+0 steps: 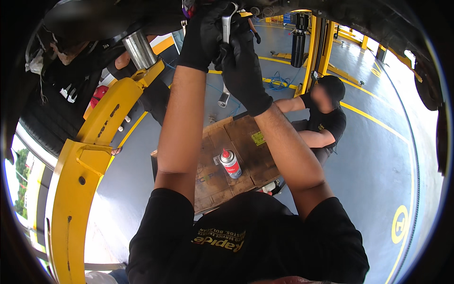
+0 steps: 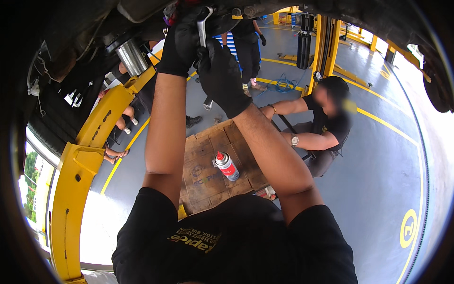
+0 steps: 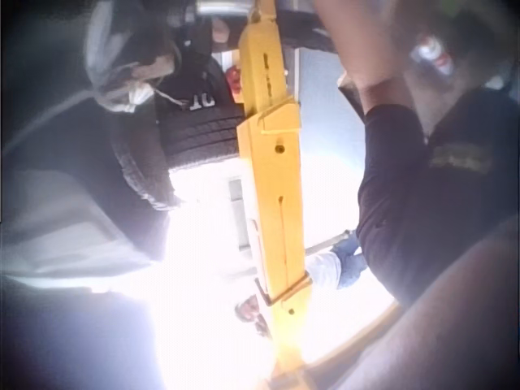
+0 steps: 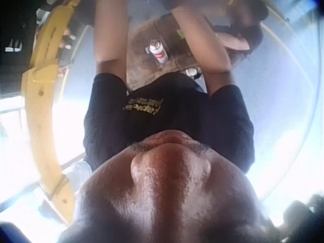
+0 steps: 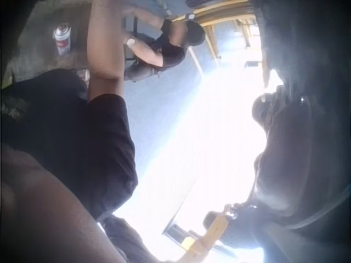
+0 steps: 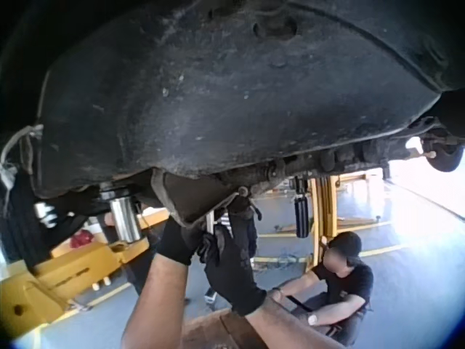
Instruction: The person uses a wrench to tighten bolts on the underside of a vehicle's suspension system. A second person stands nearby at a workbench, handling small parts and paperwork.
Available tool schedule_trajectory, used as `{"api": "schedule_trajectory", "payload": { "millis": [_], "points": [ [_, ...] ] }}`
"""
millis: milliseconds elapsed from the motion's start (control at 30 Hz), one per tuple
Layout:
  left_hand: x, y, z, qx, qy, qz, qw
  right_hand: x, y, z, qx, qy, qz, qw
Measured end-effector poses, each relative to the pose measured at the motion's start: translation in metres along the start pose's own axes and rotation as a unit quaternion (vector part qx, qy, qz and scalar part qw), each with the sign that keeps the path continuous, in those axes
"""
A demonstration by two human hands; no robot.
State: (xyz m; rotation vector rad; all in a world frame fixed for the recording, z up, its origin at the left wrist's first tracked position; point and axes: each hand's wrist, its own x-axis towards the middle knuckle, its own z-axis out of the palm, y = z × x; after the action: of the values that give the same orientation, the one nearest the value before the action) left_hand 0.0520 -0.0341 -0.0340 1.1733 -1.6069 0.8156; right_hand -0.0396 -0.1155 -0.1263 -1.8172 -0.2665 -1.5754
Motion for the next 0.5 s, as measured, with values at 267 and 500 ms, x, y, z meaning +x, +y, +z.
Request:
{"api": "schedule_trajectory", "payload": {
  "millis": [267, 500],
  "points": [
    [-0.004, -0.013, 0.006, -0.105, 0.03, -0.156, 0.982, 0.025, -0.011, -0.074, -0.13, -0.031, -0.089, 0.987],
    [-0.009, -0.018, 0.012, -0.132, 0.029, -0.164, 0.977, 0.065, -0.017, -0.134, -0.334, -0.098, -0.251, 0.903]
  ]
}}
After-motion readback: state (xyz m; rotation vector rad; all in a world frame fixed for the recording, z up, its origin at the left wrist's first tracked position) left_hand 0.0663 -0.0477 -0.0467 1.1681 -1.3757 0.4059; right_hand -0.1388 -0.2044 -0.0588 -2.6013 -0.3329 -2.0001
